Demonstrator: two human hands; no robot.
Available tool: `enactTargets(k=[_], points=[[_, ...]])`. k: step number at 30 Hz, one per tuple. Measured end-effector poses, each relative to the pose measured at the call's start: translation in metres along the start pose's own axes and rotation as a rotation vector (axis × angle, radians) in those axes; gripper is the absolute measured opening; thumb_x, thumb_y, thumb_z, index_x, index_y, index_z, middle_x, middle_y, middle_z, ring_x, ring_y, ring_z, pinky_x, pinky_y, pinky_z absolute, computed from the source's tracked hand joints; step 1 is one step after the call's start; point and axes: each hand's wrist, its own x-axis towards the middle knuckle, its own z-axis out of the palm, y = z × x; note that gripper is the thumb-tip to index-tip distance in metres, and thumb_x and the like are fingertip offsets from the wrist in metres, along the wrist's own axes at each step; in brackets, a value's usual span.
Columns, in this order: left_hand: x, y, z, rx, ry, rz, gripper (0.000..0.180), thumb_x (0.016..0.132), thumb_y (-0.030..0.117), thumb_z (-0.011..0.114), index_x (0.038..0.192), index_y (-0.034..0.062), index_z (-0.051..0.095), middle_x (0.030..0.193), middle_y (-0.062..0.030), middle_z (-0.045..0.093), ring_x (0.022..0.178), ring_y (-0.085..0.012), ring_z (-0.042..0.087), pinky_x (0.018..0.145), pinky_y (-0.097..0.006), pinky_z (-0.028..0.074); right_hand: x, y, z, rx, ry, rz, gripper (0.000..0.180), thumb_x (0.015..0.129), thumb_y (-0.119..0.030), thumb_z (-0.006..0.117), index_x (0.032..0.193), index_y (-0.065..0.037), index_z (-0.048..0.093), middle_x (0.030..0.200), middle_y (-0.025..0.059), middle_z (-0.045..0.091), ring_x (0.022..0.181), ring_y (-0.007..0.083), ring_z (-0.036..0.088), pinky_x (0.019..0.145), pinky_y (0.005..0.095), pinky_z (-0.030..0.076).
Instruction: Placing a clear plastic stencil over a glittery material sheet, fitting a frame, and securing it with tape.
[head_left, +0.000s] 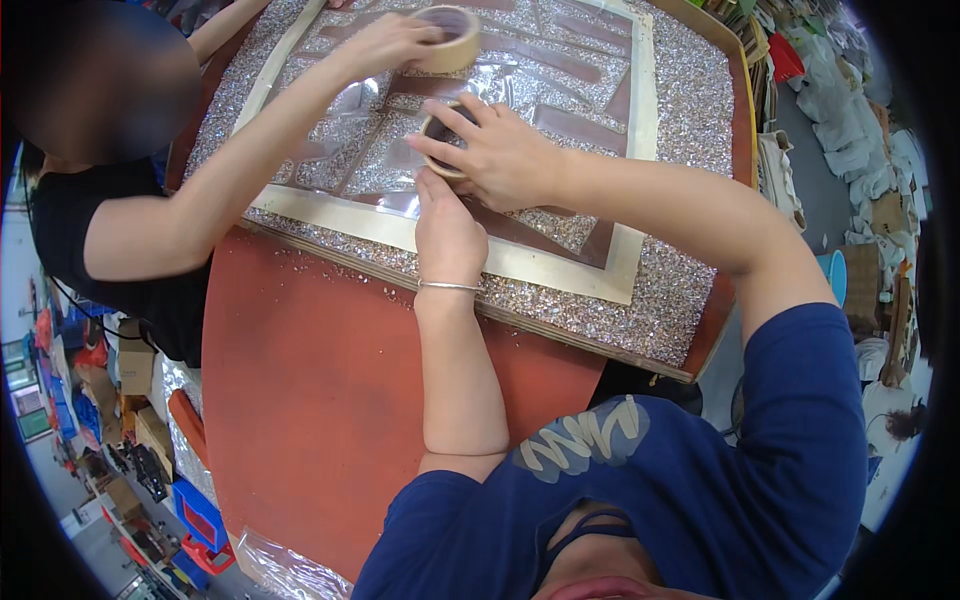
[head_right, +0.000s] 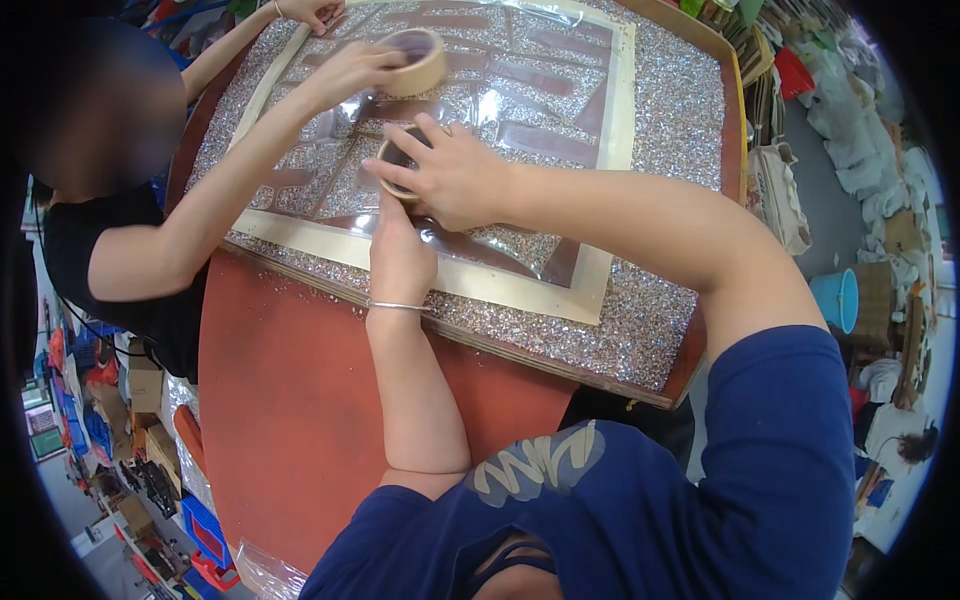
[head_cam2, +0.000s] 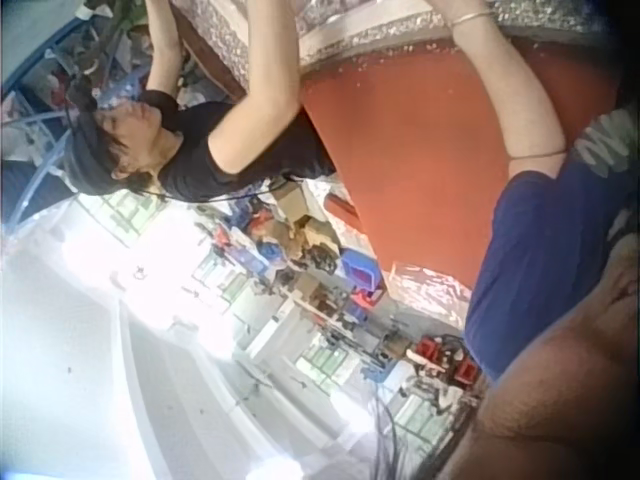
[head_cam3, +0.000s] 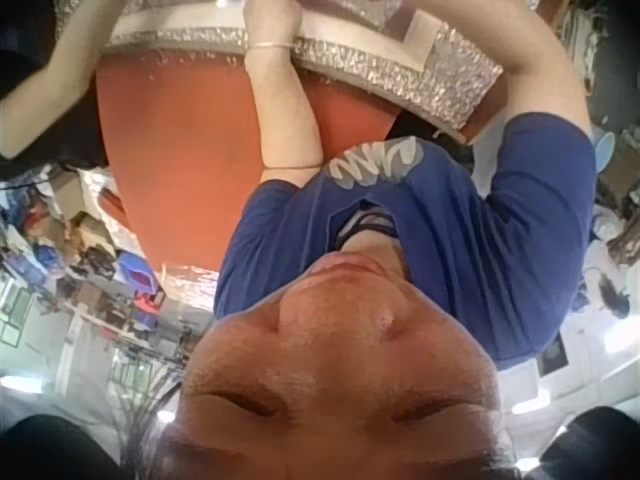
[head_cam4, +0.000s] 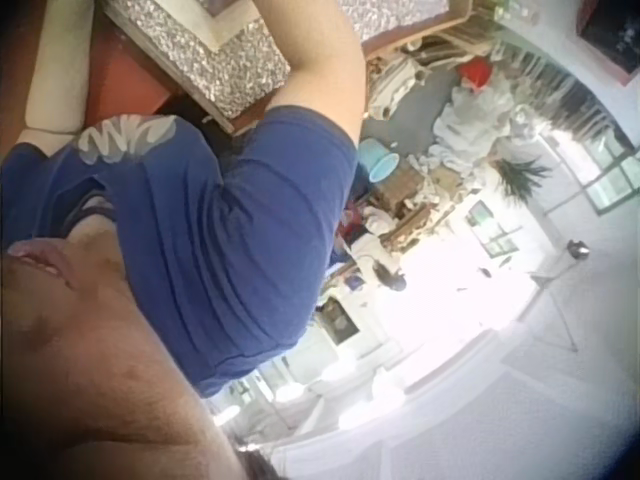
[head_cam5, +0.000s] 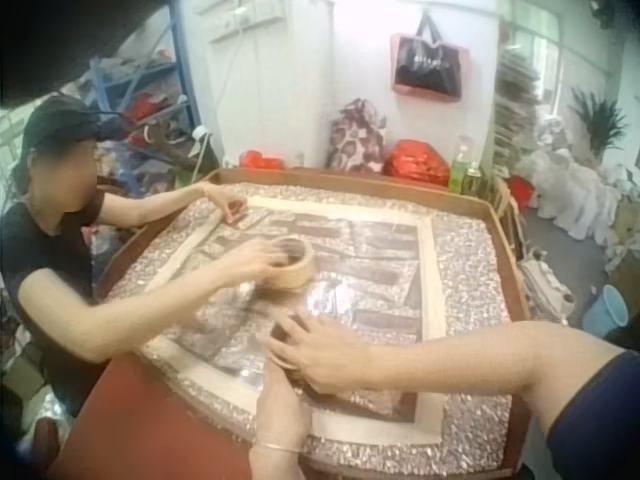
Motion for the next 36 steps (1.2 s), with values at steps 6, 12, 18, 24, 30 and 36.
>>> enactTargets(k=[6, 12, 18, 24, 30, 36], points=[[-0.007, -0.006, -0.004, 0.095, 0.008, -0.016, 0.064, 0.075, -0.008, 0.049, 0.135, -0.0110, 0.026, 0.137, -0.0371, 0.026, 0.124, -0.0466, 0.036, 0.102, -0.043, 0.036, -0.073, -0.018, -0.040, 0.087, -0.167, -0.026, 0.069, 0.073, -0.029, 0.069, 0.134, -0.015, 0.041, 0.137, 0.0215, 0.034, 0.117, 0.0413, 0.038, 0.089, 0.0491, 0.041], [-0.015, -0.001, 0.032, 0.437, -0.076, 0.071, 0.061, 0.086, 0.015, 0.042, 0.138, -0.0100, 0.022, 0.144, -0.0326, 0.017, 0.137, -0.0444, 0.013, 0.111, -0.052, 0.008, -0.117, -0.009, -0.054, 0.019, -0.169, -0.031, 0.068, 0.073, -0.027, 0.067, 0.135, -0.019, 0.041, 0.134, 0.0222, 0.037, 0.114, 0.0415, 0.040, 0.087, 0.0485, 0.043], [-0.017, 0.005, 0.033, 0.518, -0.124, 0.050, 0.064, 0.090, 0.022, 0.042, 0.138, -0.0121, 0.019, 0.147, -0.0310, 0.013, 0.138, -0.0432, 0.008, 0.111, -0.053, 0.004, -0.041, 0.084, -0.013, -0.322, -0.027, 0.215, 0.069, 0.075, -0.030, 0.065, 0.137, -0.016, 0.038, 0.135, 0.0246, 0.037, 0.116, 0.0426, 0.039, 0.085, 0.0499, 0.044], [-0.018, 0.011, 0.023, 0.462, -0.169, -0.019, 0.095, 0.082, 0.047, 0.059, 0.138, -0.0146, 0.014, 0.146, -0.0347, 0.005, 0.138, -0.0459, 0.001, 0.109, -0.056, 0.004, -0.042, 0.064, -0.012, -0.131, -0.017, 0.353, 0.064, 0.077, -0.026, 0.063, 0.135, -0.012, 0.040, 0.134, 0.0224, 0.039, 0.117, 0.0410, 0.041, 0.094, 0.0480, 0.040], [-0.017, 0.025, 0.016, 0.526, -0.233, -0.020, 0.118, 0.067, 0.060, 0.069, 0.136, -0.0183, 0.012, 0.144, -0.0375, 0.005, 0.138, -0.0445, 0.001, 0.108, -0.059, 0.003, -0.098, 0.036, -0.042, -0.066, -0.034, -0.019, 0.063, 0.076, -0.035, 0.063, 0.133, -0.014, 0.043, 0.128, 0.0200, 0.045, 0.110, 0.0372, 0.046, 0.086, 0.0448, 0.046], [-0.023, 0.041, 0.044, 0.498, -0.387, 0.325, 0.071, 0.083, 0.031, 0.059, 0.137, -0.0045, 0.029, 0.148, -0.0265, 0.017, 0.139, -0.0416, 0.008, 0.107, -0.062, 0.005, -0.068, 0.224, -0.004, -0.462, 0.050, 0.671, 0.065, 0.082, -0.045, 0.053, 0.137, -0.016, 0.036, 0.132, 0.0147, 0.044, 0.110, 0.0416, 0.048, 0.089, 0.0458, 0.046]])
